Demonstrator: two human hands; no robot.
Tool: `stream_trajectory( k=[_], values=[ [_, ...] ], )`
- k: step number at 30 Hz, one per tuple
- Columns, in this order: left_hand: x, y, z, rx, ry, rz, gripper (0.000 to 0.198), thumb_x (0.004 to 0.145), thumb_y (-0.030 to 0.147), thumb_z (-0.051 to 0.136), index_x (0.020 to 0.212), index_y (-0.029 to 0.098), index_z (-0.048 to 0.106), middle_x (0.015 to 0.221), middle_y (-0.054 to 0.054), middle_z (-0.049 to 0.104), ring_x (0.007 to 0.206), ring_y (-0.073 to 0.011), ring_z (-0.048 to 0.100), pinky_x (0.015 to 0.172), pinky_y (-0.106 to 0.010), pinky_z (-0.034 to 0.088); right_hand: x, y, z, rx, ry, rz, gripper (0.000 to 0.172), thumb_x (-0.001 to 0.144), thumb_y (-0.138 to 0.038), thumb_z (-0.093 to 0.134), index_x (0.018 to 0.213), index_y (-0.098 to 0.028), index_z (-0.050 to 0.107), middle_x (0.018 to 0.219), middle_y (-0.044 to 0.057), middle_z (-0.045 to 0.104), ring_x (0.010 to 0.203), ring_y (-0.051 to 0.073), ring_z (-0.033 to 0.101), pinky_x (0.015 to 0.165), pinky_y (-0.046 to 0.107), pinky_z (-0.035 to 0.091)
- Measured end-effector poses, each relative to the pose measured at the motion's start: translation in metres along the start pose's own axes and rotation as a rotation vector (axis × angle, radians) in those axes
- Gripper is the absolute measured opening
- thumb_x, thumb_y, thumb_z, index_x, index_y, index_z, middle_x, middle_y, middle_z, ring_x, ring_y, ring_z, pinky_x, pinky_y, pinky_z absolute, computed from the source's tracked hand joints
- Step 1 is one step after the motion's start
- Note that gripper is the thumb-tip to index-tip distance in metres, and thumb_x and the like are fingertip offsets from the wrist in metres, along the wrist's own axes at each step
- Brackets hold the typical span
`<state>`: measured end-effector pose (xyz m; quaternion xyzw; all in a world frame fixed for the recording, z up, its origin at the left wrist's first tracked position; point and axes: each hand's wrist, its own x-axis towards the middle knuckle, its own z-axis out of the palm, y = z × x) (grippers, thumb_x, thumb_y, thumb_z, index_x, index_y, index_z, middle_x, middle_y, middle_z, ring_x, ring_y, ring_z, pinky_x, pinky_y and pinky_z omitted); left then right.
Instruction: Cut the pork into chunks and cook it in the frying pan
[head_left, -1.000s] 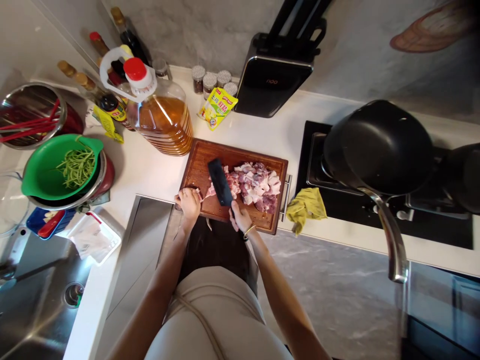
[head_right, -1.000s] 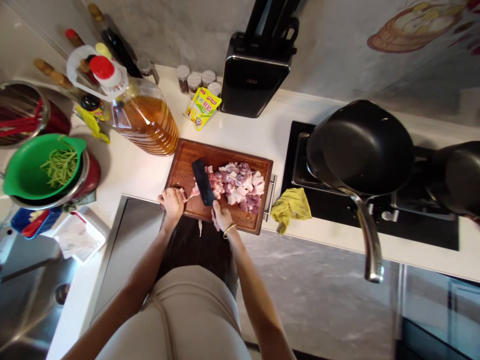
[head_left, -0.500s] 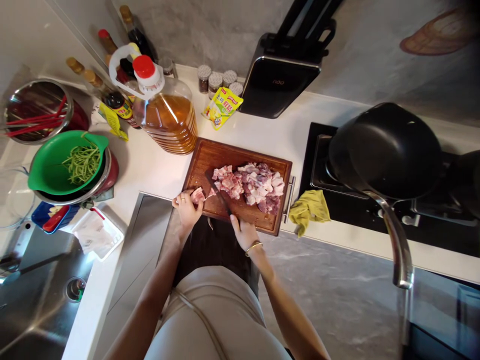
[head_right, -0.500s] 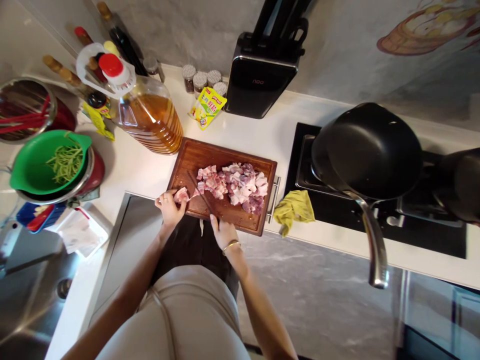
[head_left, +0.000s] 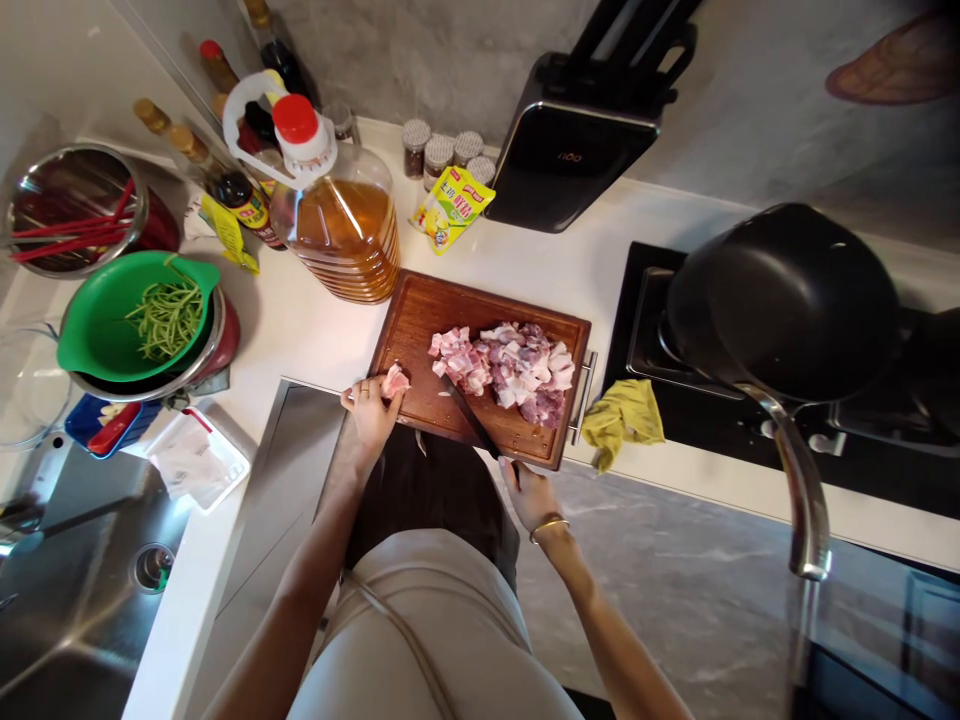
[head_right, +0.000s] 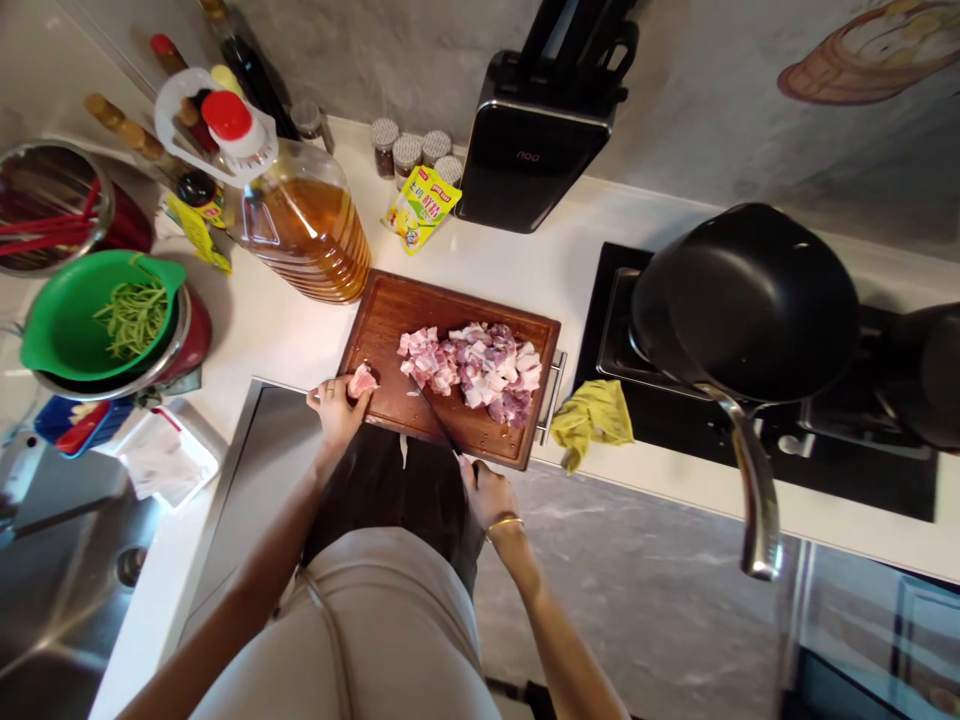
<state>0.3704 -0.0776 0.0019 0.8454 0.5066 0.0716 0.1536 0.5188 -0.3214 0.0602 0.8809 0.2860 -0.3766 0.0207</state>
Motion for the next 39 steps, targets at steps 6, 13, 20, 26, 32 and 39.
stream_trajectory(
  k=[6, 13, 20, 26, 32, 39],
  values=[
    [-0.009, -0.001, -0.005, -0.042, 0.009, -0.003, 0.04, 0.088, 0.046, 0.045, 0.116, 0.018, 0.052, 0.115, -0.013, 0.062, 0.113, -0.0268, 0.05, 0.102, -0.044, 0.023, 0.001, -0.043, 0.004, 0.072, 0.04, -0.092, 0.044, 0.098, -0.044, 0.029, 0.103, -0.017, 0.063, 0.084, 0.01, 0.072, 0.08, 0.024, 0.069, 0.066, 0.029, 0.045],
    [0.001, 0.018, -0.005, -0.061, 0.123, -0.233, 0.024, 0.093, 0.03, 0.032, 0.102, 0.019, 0.051, 0.109, -0.011, 0.062, 0.108, -0.0249, 0.051, 0.099, -0.042, 0.027, 0.012, -0.113, -0.009, 0.021, 0.021, -0.188, 0.053, 0.097, -0.05, 0.025, 0.109, -0.014, 0.062, 0.098, 0.016, 0.071, 0.09, 0.027, 0.068, 0.078, 0.034, 0.048],
    [0.016, 0.029, 0.008, 0.044, 0.055, -0.248, 0.029, 0.094, 0.029, 0.029, 0.098, 0.015, 0.054, 0.1, -0.013, 0.062, 0.104, -0.029, 0.05, 0.096, -0.047, 0.028, 0.016, -0.112, -0.02, 0.149, -0.023, -0.209, 0.05, 0.097, -0.045, 0.03, 0.122, -0.012, 0.057, 0.118, 0.017, 0.064, 0.111, 0.026, 0.06, 0.094, 0.035, 0.043],
    [0.016, 0.023, 0.015, 0.103, 0.015, -0.194, 0.029, 0.094, 0.029, 0.03, 0.095, 0.016, 0.055, 0.098, -0.013, 0.062, 0.103, -0.0297, 0.05, 0.094, -0.048, 0.03, 0.008, -0.096, -0.022, 0.213, 0.002, -0.28, 0.044, 0.097, -0.039, 0.032, 0.122, -0.014, 0.058, 0.124, 0.013, 0.062, 0.122, 0.023, 0.053, 0.104, 0.033, 0.037],
    [0.012, 0.022, 0.015, 0.144, -0.047, -0.12, 0.026, 0.093, 0.026, 0.032, 0.095, 0.016, 0.056, 0.103, -0.013, 0.063, 0.105, -0.029, 0.049, 0.096, -0.048, 0.028, 0.039, -0.134, -0.026, 0.15, -0.122, -0.2, 0.057, 0.098, -0.047, 0.024, 0.111, -0.01, 0.065, 0.109, 0.018, 0.068, 0.107, 0.026, 0.063, 0.094, 0.033, 0.044],
    [0.014, 0.02, 0.019, 0.162, -0.024, -0.173, 0.026, 0.093, 0.025, 0.031, 0.092, 0.016, 0.056, 0.096, -0.012, 0.063, 0.104, -0.0287, 0.049, 0.097, -0.048, 0.028, 0.036, -0.143, -0.023, 0.095, -0.104, -0.189, 0.056, 0.098, -0.049, 0.024, 0.118, -0.012, 0.061, 0.109, 0.017, 0.068, 0.105, 0.026, 0.064, 0.09, 0.032, 0.045]
  ],
)
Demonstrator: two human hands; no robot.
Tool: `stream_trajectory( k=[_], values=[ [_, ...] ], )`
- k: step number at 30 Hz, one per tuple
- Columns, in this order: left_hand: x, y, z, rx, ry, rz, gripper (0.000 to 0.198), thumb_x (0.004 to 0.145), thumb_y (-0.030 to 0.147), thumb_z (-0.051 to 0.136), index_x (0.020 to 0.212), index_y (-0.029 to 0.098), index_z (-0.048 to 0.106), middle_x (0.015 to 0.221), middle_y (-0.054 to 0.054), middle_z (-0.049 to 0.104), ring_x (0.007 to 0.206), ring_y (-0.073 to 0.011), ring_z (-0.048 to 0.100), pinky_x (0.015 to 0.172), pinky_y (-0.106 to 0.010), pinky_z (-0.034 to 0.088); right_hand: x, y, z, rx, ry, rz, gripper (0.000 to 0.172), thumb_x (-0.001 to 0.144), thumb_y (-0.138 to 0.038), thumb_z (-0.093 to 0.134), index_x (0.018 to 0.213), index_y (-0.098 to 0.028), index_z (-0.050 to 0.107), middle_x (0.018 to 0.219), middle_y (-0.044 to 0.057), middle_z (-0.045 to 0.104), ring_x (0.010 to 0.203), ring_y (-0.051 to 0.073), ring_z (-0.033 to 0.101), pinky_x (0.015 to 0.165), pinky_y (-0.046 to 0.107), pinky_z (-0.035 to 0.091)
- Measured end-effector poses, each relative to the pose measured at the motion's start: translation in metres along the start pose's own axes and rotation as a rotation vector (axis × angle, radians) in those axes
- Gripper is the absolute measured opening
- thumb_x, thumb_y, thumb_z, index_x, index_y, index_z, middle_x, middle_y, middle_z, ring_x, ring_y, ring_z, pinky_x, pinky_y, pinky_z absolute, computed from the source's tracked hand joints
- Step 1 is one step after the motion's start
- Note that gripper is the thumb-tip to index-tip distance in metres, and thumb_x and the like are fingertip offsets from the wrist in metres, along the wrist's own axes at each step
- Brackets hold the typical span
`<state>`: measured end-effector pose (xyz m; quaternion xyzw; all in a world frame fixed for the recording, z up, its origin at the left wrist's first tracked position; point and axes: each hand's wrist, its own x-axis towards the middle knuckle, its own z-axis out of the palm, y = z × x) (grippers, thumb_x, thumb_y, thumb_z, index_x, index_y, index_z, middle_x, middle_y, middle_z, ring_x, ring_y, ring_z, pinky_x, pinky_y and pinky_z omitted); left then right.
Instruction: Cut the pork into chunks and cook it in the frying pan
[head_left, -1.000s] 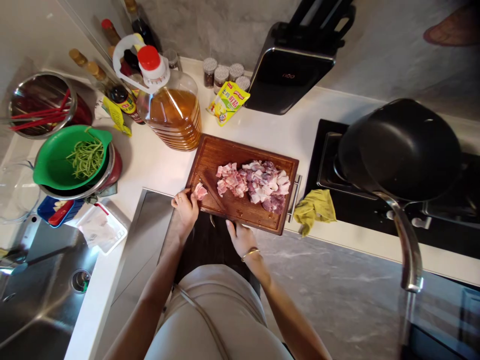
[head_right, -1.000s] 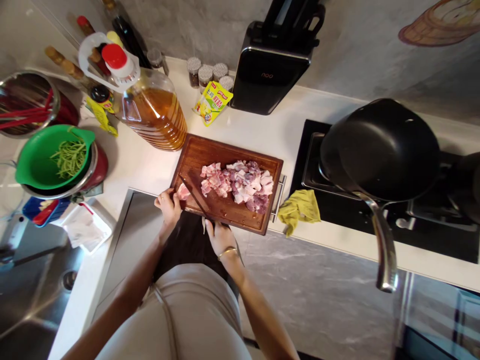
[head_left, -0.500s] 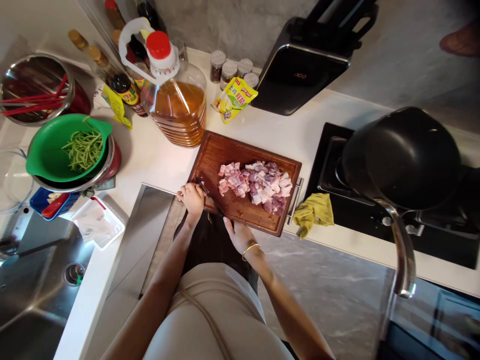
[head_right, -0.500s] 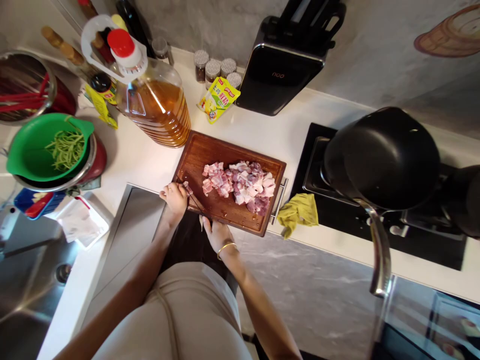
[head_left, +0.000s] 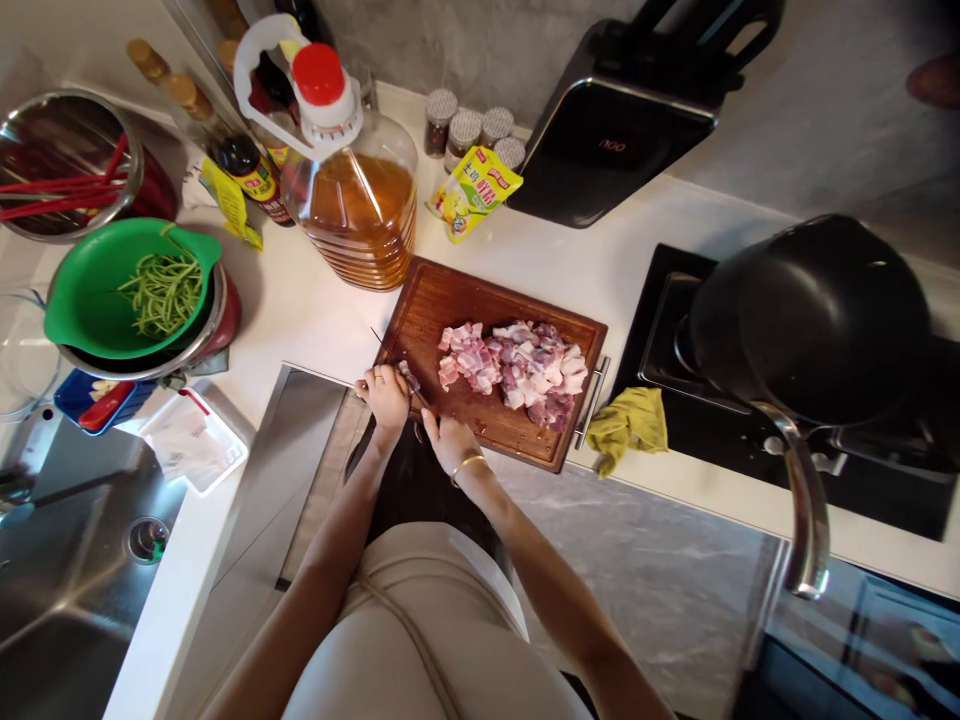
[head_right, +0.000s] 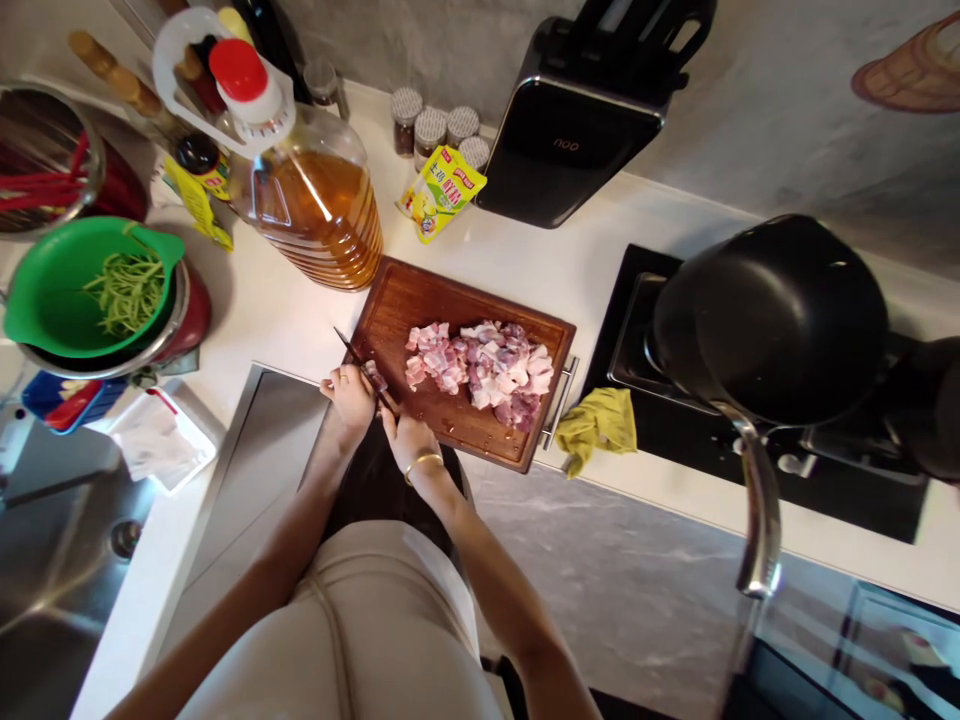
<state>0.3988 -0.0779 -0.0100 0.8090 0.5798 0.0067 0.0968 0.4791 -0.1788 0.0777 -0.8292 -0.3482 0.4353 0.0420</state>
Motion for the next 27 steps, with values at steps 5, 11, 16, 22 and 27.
stream_trajectory(
  k=[5, 11, 16, 22, 27],
  values=[
    [0.001, 0.0, 0.006, -0.012, 0.012, -0.019, 0.027, 0.093, 0.024, 0.029, 0.093, 0.015, 0.055, 0.097, -0.013, 0.062, 0.104, -0.0283, 0.049, 0.096, -0.048, 0.028, -0.038, 0.03, 0.013, -0.095, -0.11, 0.13, 0.053, 0.098, -0.046, 0.024, 0.11, -0.014, 0.064, 0.095, 0.015, 0.072, 0.092, 0.026, 0.069, 0.079, 0.032, 0.049],
    [-0.001, 0.001, -0.001, -0.007, -0.073, -0.024, 0.025, 0.091, 0.017, 0.029, 0.095, 0.014, 0.053, 0.101, -0.014, 0.06, 0.107, -0.0288, 0.047, 0.097, -0.047, 0.028, 0.012, -0.009, 0.016, -0.102, 0.006, 0.049, 0.055, 0.097, -0.05, 0.025, 0.119, -0.012, 0.059, 0.107, 0.017, 0.069, 0.1, 0.026, 0.066, 0.086, 0.031, 0.047],
    [0.0, 0.002, -0.001, -0.006, -0.045, -0.058, 0.025, 0.092, 0.019, 0.028, 0.095, 0.014, 0.053, 0.098, -0.013, 0.06, 0.106, -0.0288, 0.047, 0.097, -0.048, 0.028, 0.022, -0.009, 0.021, -0.081, 0.027, 0.02, 0.055, 0.098, -0.05, 0.023, 0.113, -0.013, 0.061, 0.102, 0.016, 0.07, 0.095, 0.026, 0.067, 0.083, 0.033, 0.048],
    [0.001, 0.001, 0.007, -0.019, 0.02, -0.046, 0.029, 0.095, 0.024, 0.027, 0.095, 0.013, 0.054, 0.097, -0.014, 0.059, 0.103, -0.0286, 0.048, 0.097, -0.049, 0.028, -0.018, 0.034, 0.041, -0.121, -0.031, 0.095, 0.051, 0.098, -0.046, 0.026, 0.113, -0.012, 0.061, 0.1, 0.017, 0.07, 0.093, 0.025, 0.068, 0.079, 0.031, 0.049],
    [-0.004, 0.001, 0.006, 0.0, 0.033, -0.007, 0.031, 0.095, 0.025, 0.026, 0.094, 0.012, 0.054, 0.097, -0.014, 0.059, 0.103, -0.0291, 0.048, 0.097, -0.047, 0.028, 0.003, 0.018, 0.042, -0.046, 0.049, 0.06, 0.052, 0.097, -0.048, 0.027, 0.115, -0.012, 0.06, 0.099, 0.017, 0.07, 0.092, 0.026, 0.068, 0.08, 0.032, 0.047]
  ],
)
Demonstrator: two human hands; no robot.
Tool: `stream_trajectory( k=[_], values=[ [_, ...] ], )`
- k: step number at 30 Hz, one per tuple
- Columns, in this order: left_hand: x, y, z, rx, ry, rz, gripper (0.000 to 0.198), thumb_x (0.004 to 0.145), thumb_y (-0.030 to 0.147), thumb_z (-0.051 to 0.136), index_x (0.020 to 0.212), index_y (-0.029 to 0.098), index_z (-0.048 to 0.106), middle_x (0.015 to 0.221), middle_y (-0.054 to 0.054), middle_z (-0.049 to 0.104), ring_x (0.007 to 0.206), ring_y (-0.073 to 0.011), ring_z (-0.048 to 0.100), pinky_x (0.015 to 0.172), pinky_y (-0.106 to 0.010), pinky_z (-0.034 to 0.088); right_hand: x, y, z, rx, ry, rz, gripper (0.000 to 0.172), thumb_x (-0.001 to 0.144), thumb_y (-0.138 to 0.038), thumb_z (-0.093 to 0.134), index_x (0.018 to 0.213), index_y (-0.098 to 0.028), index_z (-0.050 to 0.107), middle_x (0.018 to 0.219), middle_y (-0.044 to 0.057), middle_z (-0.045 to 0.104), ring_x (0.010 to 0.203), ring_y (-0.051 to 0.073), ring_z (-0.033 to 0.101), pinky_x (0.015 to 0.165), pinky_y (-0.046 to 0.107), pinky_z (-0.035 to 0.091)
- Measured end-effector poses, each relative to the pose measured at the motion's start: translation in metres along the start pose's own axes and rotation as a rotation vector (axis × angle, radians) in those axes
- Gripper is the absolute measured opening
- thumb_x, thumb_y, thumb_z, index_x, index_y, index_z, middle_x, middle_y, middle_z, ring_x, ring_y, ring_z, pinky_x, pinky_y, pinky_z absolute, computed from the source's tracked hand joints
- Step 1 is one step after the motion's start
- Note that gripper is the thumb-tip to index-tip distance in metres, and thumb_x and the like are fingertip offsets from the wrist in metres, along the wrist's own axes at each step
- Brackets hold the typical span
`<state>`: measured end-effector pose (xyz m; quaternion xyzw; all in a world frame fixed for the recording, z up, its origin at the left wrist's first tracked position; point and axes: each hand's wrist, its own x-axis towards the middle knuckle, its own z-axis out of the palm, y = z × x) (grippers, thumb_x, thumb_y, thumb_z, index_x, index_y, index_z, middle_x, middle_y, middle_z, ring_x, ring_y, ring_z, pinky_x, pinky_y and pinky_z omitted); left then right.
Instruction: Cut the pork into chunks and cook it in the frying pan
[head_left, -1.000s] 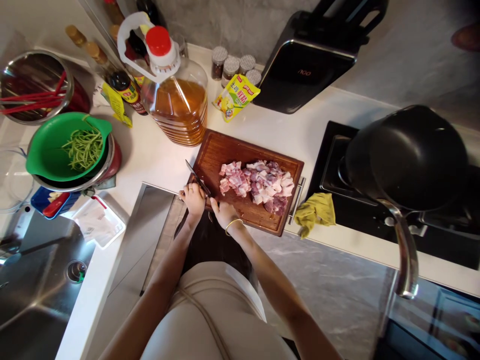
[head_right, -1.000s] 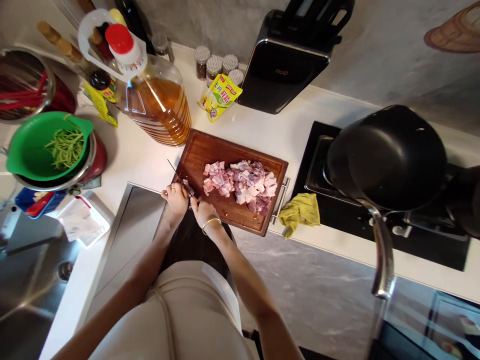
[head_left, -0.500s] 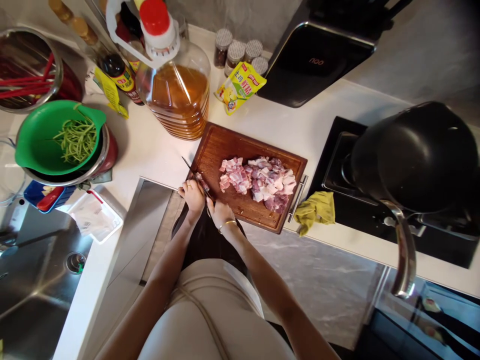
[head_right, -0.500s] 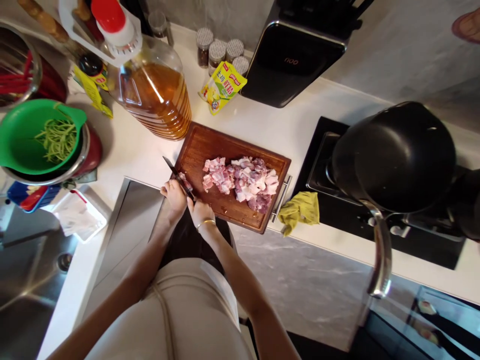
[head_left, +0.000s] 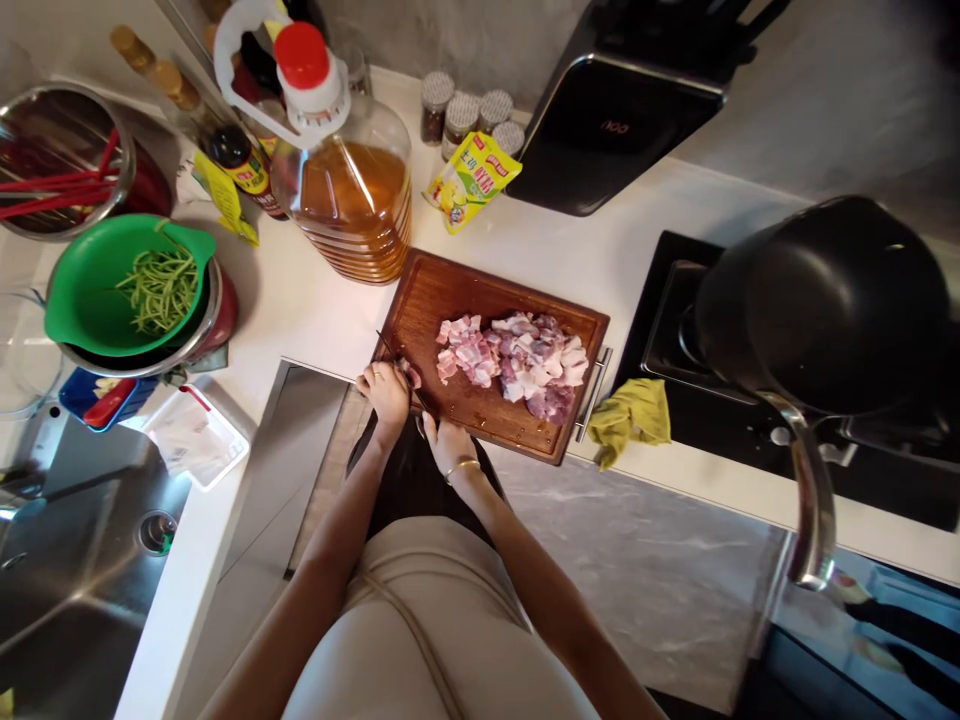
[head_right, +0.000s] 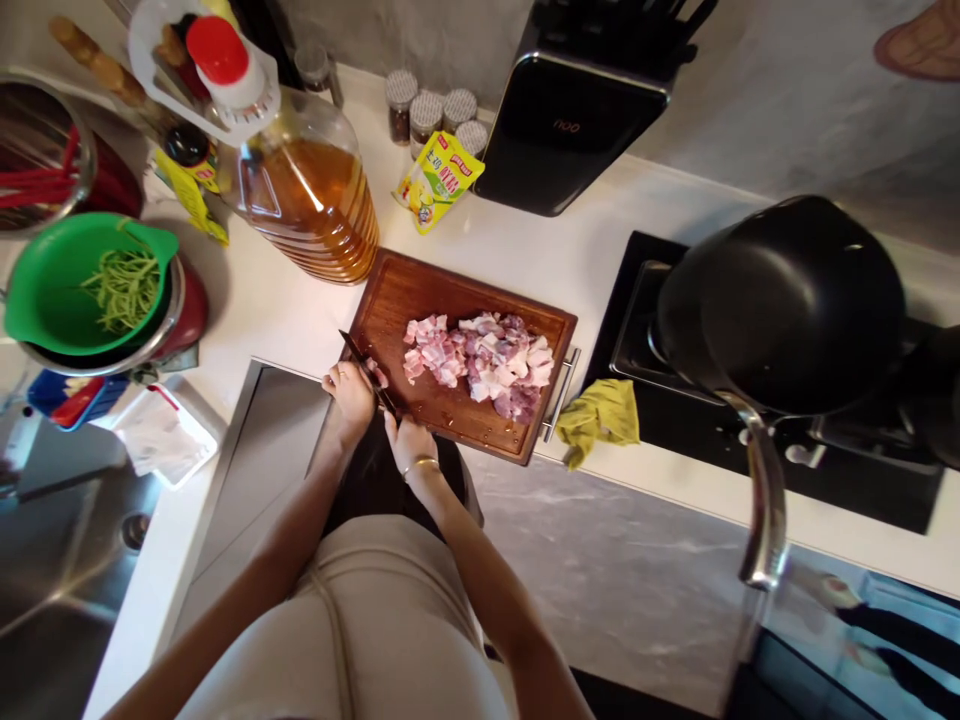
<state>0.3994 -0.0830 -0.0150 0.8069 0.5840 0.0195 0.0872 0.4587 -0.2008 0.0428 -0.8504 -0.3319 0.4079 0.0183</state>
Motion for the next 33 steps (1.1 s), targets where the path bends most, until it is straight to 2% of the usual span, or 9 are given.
stream_trajectory(
  k=[5, 8, 12, 14, 17, 21, 23, 27, 33],
  values=[
    [-0.001, 0.0, -0.004, 0.005, 0.039, 0.046, 0.034, 0.096, 0.03, 0.026, 0.093, 0.013, 0.055, 0.095, -0.013, 0.06, 0.101, -0.0286, 0.049, 0.097, -0.047, 0.028, 0.024, 0.025, -0.014, 0.228, 0.047, -0.117, 0.054, 0.098, -0.049, 0.025, 0.084, -0.017, 0.067, 0.083, 0.01, 0.072, 0.082, 0.02, 0.068, 0.075, 0.026, 0.046],
    [0.0, -0.003, -0.006, -0.043, 0.04, 0.065, 0.033, 0.096, 0.032, 0.027, 0.093, 0.015, 0.055, 0.096, -0.012, 0.061, 0.103, -0.0281, 0.049, 0.098, -0.047, 0.026, 0.022, 0.053, -0.022, 0.416, 0.055, -0.055, 0.065, 0.096, -0.055, 0.017, 0.066, -0.018, 0.061, 0.056, 0.005, 0.063, 0.057, 0.015, 0.064, 0.06, 0.022, 0.045],
    [-0.005, -0.01, -0.013, -0.138, 0.031, 0.063, 0.03, 0.095, 0.032, 0.029, 0.096, 0.018, 0.055, 0.1, -0.01, 0.063, 0.104, -0.0251, 0.051, 0.099, -0.046, 0.024, 0.012, 0.067, -0.035, 0.582, 0.025, 0.05, 0.073, 0.093, -0.063, 0.008, 0.068, -0.017, 0.06, 0.043, 0.0, 0.053, 0.036, 0.012, 0.052, 0.043, 0.022, 0.038],
    [-0.011, -0.014, -0.019, -0.169, 0.039, 0.086, 0.028, 0.094, 0.034, 0.033, 0.104, 0.019, 0.054, 0.106, -0.01, 0.063, 0.107, -0.0245, 0.051, 0.101, -0.045, 0.023, 0.007, 0.066, -0.039, 0.53, 0.044, 0.046, 0.075, 0.093, -0.061, 0.007, 0.073, -0.016, 0.063, 0.049, 0.003, 0.059, 0.043, 0.014, 0.058, 0.048, 0.023, 0.042],
    [-0.021, -0.019, -0.027, -0.18, 0.039, 0.144, 0.039, 0.089, 0.042, 0.044, 0.118, 0.017, 0.05, 0.115, -0.014, 0.06, 0.114, -0.0261, 0.049, 0.103, -0.045, 0.022, -0.002, 0.061, -0.039, 0.335, 0.111, 0.003, 0.067, 0.097, -0.054, 0.012, 0.086, -0.016, 0.067, 0.074, 0.008, 0.071, 0.071, 0.018, 0.069, 0.067, 0.024, 0.047],
    [-0.026, -0.025, -0.03, -0.126, 0.006, 0.175, 0.051, 0.083, 0.051, 0.053, 0.121, 0.016, 0.05, 0.117, -0.016, 0.059, 0.114, -0.0287, 0.049, 0.103, -0.047, 0.022, -0.014, 0.045, -0.029, 0.107, 0.117, -0.067, 0.05, 0.098, -0.048, 0.027, 0.115, -0.016, 0.061, 0.107, 0.013, 0.069, 0.1, 0.022, 0.065, 0.087, 0.028, 0.045],
    [-0.026, -0.027, -0.028, -0.105, 0.007, 0.191, 0.049, 0.084, 0.051, 0.051, 0.118, 0.016, 0.051, 0.115, -0.016, 0.06, 0.112, -0.0292, 0.049, 0.103, -0.048, 0.022, -0.016, 0.034, -0.023, 0.051, 0.066, -0.061, 0.051, 0.097, -0.048, 0.028, 0.122, -0.014, 0.056, 0.109, 0.015, 0.068, 0.101, 0.023, 0.065, 0.088, 0.03, 0.045],
    [-0.019, -0.027, -0.024, -0.058, 0.025, 0.195, 0.044, 0.087, 0.05, 0.044, 0.111, 0.016, 0.055, 0.108, -0.015, 0.062, 0.111, -0.0302, 0.049, 0.102, -0.05, 0.021, -0.022, 0.028, -0.015, -0.04, 0.006, -0.005, 0.05, 0.097, -0.048, 0.028, 0.115, -0.013, 0.059, 0.098, 0.017, 0.071, 0.093, 0.026, 0.068, 0.081, 0.035, 0.048],
    [0.001, -0.026, -0.03, -0.068, 0.039, 0.133, 0.038, 0.085, 0.049, 0.047, 0.102, 0.017, 0.059, 0.099, -0.012, 0.065, 0.105, -0.0289, 0.051, 0.101, -0.049, 0.021, -0.042, 0.079, -0.017, -0.036, -0.044, 0.069, 0.053, 0.097, -0.05, 0.026, 0.103, -0.016, 0.065, 0.091, 0.016, 0.072, 0.089, 0.027, 0.069, 0.075, 0.034, 0.048]
  ],
)
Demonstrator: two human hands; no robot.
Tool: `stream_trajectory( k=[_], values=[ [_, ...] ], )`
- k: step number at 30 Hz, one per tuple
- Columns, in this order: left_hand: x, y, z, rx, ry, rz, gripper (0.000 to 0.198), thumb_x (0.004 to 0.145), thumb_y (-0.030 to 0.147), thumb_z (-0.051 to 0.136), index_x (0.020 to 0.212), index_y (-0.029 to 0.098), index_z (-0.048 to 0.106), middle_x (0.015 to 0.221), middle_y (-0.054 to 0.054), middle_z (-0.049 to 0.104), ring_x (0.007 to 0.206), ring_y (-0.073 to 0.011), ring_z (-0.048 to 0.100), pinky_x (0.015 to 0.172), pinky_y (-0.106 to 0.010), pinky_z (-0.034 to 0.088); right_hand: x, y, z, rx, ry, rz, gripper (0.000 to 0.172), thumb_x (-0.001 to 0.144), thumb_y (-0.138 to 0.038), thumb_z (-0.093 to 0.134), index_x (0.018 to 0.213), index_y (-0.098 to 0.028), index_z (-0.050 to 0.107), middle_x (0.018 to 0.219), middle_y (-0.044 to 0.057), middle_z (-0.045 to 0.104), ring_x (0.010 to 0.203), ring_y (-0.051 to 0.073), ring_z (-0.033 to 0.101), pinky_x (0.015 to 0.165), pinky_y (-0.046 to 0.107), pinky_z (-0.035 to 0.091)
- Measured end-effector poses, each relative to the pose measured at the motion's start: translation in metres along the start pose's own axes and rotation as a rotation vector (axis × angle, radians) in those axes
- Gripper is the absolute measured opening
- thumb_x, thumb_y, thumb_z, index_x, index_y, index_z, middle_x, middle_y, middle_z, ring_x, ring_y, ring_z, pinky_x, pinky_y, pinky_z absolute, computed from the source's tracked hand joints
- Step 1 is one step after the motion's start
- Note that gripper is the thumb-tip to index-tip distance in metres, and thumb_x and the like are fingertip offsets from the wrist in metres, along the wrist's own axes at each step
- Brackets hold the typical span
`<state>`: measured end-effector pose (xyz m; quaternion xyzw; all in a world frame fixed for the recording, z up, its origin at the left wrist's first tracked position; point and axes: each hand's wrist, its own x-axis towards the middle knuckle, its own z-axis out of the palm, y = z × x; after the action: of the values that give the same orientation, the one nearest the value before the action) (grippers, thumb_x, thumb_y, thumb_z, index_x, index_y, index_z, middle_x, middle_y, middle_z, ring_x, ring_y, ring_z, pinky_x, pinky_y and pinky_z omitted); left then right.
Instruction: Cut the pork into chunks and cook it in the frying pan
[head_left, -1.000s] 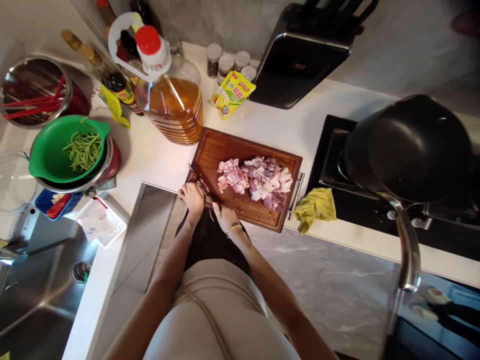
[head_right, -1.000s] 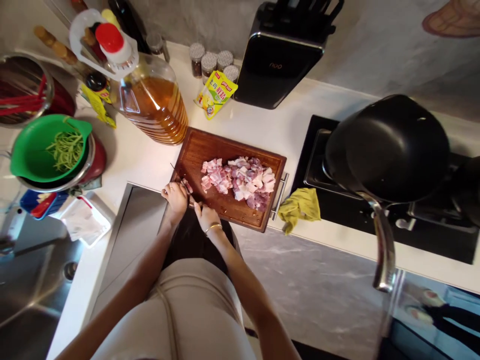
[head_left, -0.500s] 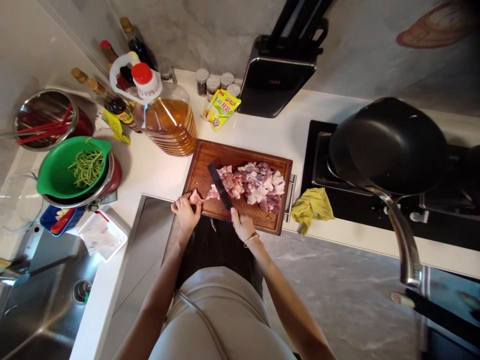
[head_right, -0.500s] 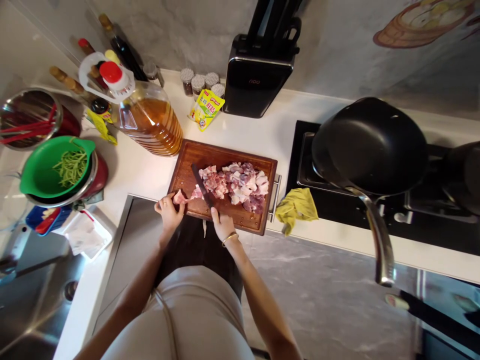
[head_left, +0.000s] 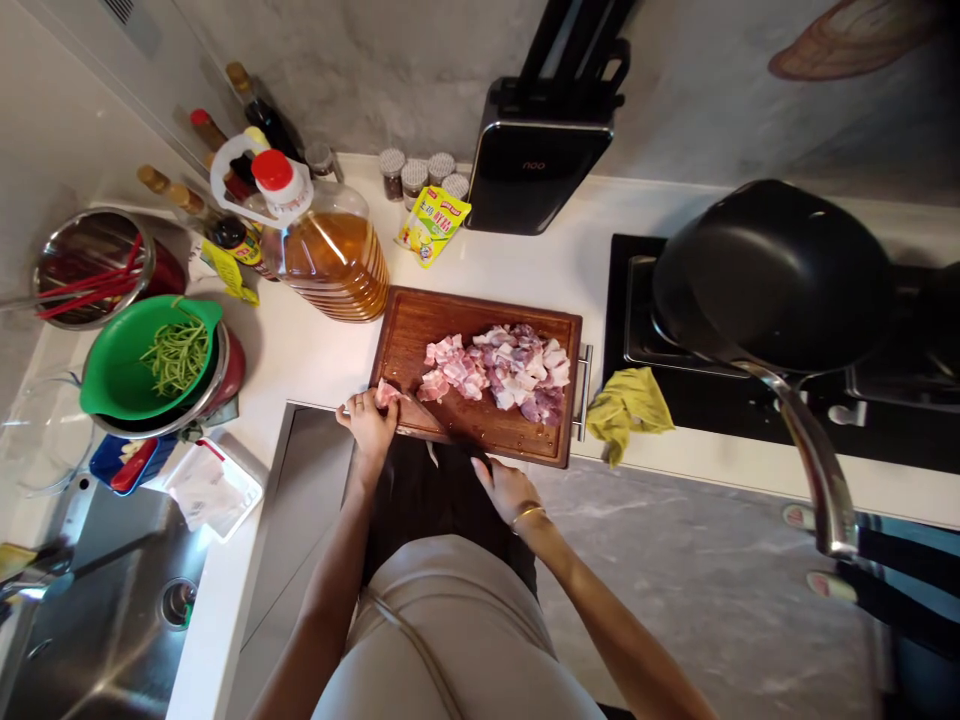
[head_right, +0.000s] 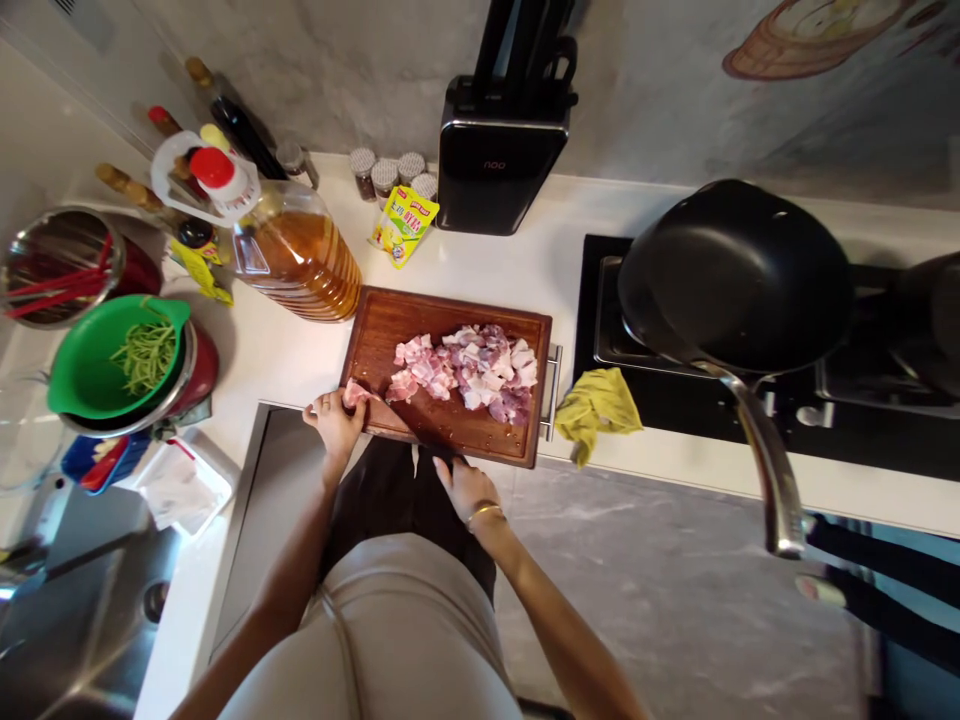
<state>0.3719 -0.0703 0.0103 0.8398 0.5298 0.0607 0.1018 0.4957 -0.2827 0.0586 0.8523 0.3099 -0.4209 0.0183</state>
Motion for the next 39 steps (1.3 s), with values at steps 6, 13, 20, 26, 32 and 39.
stream_trajectory(
  k=[6, 13, 20, 26, 32, 39],
  values=[
    [0.006, 0.007, -0.006, -0.125, -0.09, 0.198, 0.032, 0.085, 0.044, 0.051, 0.104, 0.019, 0.058, 0.105, -0.01, 0.065, 0.106, -0.0248, 0.052, 0.101, -0.042, 0.023, 0.022, 0.008, -0.013, 0.112, 0.138, -0.018, 0.051, 0.099, -0.044, 0.026, 0.104, -0.013, 0.066, 0.104, 0.016, 0.071, 0.101, 0.024, 0.066, 0.087, 0.029, 0.044],
    [-0.002, 0.029, 0.003, -0.113, -0.139, 0.197, 0.045, 0.082, 0.05, 0.055, 0.115, 0.019, 0.056, 0.114, -0.013, 0.062, 0.114, -0.0288, 0.048, 0.101, -0.044, 0.024, 0.025, -0.018, -0.023, 0.159, 0.211, -0.066, 0.048, 0.1, -0.041, 0.026, 0.109, -0.013, 0.064, 0.11, 0.014, 0.069, 0.106, 0.023, 0.064, 0.091, 0.03, 0.044],
    [-0.009, 0.023, -0.002, -0.231, 0.014, -0.001, 0.026, 0.092, 0.032, 0.037, 0.107, 0.016, 0.051, 0.113, -0.011, 0.06, 0.112, -0.0241, 0.049, 0.102, -0.041, 0.026, 0.004, -0.053, -0.019, 0.135, 0.156, -0.101, 0.051, 0.098, -0.044, 0.027, 0.126, -0.01, 0.054, 0.114, 0.016, 0.066, 0.107, 0.024, 0.063, 0.092, 0.031, 0.044],
    [0.001, 0.044, 0.01, -0.072, -0.026, -0.007, 0.027, 0.093, 0.029, 0.032, 0.099, 0.014, 0.054, 0.103, -0.012, 0.061, 0.104, -0.0284, 0.05, 0.095, -0.045, 0.031, 0.009, -0.065, -0.018, 0.158, 0.106, -0.065, 0.053, 0.099, -0.044, 0.026, 0.131, -0.011, 0.05, 0.119, 0.016, 0.064, 0.114, 0.023, 0.059, 0.097, 0.032, 0.041],
    [0.003, 0.043, 0.025, 0.075, -0.081, 0.048, 0.034, 0.094, 0.029, 0.028, 0.094, 0.014, 0.058, 0.098, -0.015, 0.061, 0.101, -0.03, 0.05, 0.089, -0.047, 0.034, -0.003, -0.05, -0.01, 0.139, 0.017, 0.014, 0.056, 0.098, -0.05, 0.023, 0.112, -0.014, 0.063, 0.102, 0.016, 0.071, 0.099, 0.025, 0.067, 0.085, 0.032, 0.047],
    [0.003, 0.041, 0.032, 0.137, -0.122, 0.072, 0.031, 0.091, 0.021, 0.029, 0.097, 0.014, 0.058, 0.102, -0.015, 0.063, 0.102, -0.0304, 0.051, 0.09, -0.048, 0.034, 0.022, -0.078, -0.016, 0.131, 0.053, -0.003, 0.059, 0.097, -0.051, 0.023, 0.111, -0.011, 0.064, 0.1, 0.018, 0.071, 0.096, 0.027, 0.068, 0.084, 0.033, 0.048]
  ],
)
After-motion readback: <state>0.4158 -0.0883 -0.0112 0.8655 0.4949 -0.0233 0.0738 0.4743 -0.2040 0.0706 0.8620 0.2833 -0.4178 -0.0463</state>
